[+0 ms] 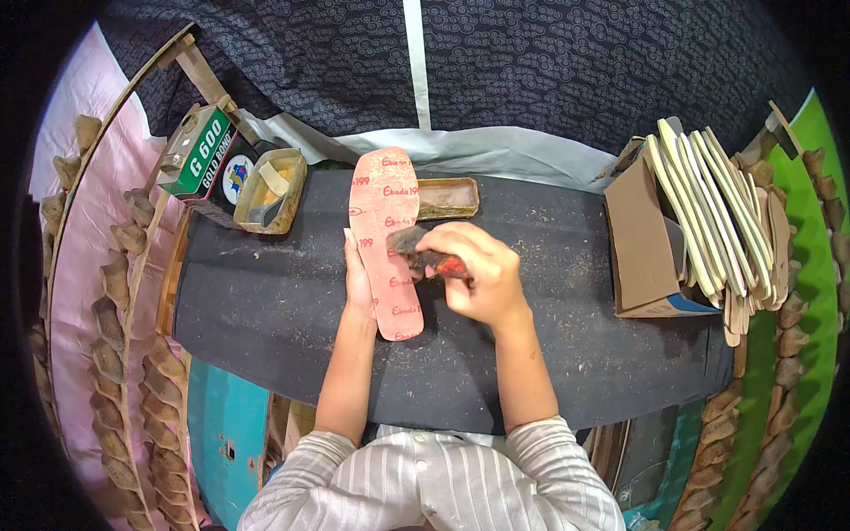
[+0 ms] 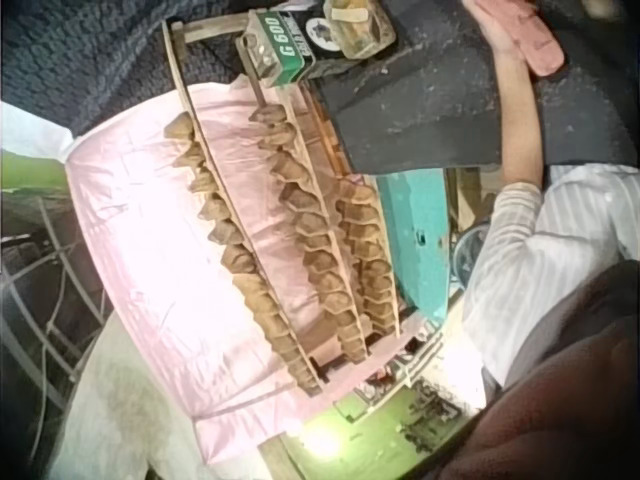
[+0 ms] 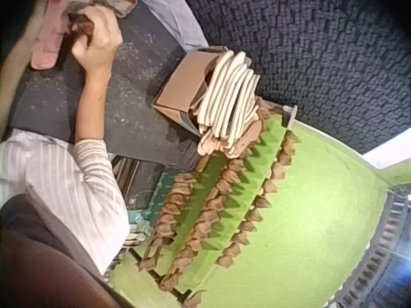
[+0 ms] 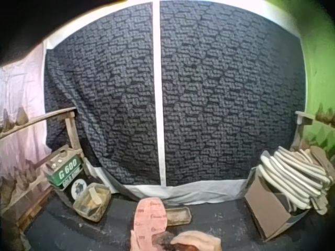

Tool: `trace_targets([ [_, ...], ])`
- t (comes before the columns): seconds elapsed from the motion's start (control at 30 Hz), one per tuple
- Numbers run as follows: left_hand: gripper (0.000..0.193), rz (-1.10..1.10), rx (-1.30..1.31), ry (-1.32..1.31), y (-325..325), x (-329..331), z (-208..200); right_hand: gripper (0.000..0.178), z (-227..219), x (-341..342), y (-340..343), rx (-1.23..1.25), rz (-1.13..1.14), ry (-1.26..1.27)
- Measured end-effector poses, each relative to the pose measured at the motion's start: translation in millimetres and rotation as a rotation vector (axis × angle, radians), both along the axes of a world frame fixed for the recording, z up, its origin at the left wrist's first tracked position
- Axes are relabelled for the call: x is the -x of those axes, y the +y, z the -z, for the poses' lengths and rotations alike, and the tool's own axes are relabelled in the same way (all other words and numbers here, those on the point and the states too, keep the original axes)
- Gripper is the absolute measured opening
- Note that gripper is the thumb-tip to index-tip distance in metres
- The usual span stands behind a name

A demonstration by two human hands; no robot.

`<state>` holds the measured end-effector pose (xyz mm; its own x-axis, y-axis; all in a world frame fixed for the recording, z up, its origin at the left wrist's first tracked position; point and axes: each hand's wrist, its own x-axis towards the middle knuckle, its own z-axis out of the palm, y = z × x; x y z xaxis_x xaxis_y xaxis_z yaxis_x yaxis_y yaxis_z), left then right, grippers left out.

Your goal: Apply adhesive treatment to shoe soles using a brush.

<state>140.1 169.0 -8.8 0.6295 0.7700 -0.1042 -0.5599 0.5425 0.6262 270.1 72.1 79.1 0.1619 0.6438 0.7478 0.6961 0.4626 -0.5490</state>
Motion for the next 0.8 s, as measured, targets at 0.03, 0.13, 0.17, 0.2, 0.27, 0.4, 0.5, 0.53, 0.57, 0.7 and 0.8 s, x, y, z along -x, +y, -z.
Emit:
trace_targets([
  [0.03,0.076,0.001,-0.001,0.001,-0.3,1.1,0.4,0.033,0.4,-2.3,1.1,-0.001,0.001,0.001],
  [0.13,0.079,0.093,0.042,-0.088,-1.8,4.4,1.6,0.036,4.1,-7.7,3.1,-0.092,0.106,-0.009],
  [0.17,0.079,0.092,0.042,-0.088,-1.2,4.9,2.6,0.036,5.4,-7.4,4.2,-0.092,0.104,-0.010],
  [0.2,0.079,0.099,0.042,-0.095,-0.1,5.9,4.5,0.036,6.9,-6.5,5.9,-0.117,0.135,-0.017],
  [0.27,0.079,0.104,0.042,-0.102,1.1,7.4,5.7,0.036,7.8,-5.2,7.8,-0.141,0.164,-0.024],
  [0.4,0.079,0.094,0.084,-0.135,3.0,6.4,5.0,0.036,9.1,-7.3,9.5,-0.111,0.120,-0.027],
  [0.5,0.078,0.084,0.084,-0.161,2.4,7.1,-0.1,0.037,9.6,-10.7,8.5,-0.086,0.062,-0.022],
  [0.53,0.077,0.075,0.067,-0.168,2.6,7.0,-1.1,0.037,10.2,-11.6,8.4,-0.070,0.024,-0.022],
  [0.57,0.077,0.076,0.066,-0.168,2.7,6.9,-1.4,0.037,10.2,-11.5,7.6,-0.071,0.025,-0.022],
  [0.7,0.076,0.003,-0.022,0.000,1.0,4.7,-8.1,0.035,11.9,-12.5,6.0,-0.002,-0.064,-0.013],
  [0.8,0.077,0.035,0.002,-0.072,3.5,6.0,-2.6,0.034,10.8,-15.0,7.7,-0.012,-0.049,0.035],
])
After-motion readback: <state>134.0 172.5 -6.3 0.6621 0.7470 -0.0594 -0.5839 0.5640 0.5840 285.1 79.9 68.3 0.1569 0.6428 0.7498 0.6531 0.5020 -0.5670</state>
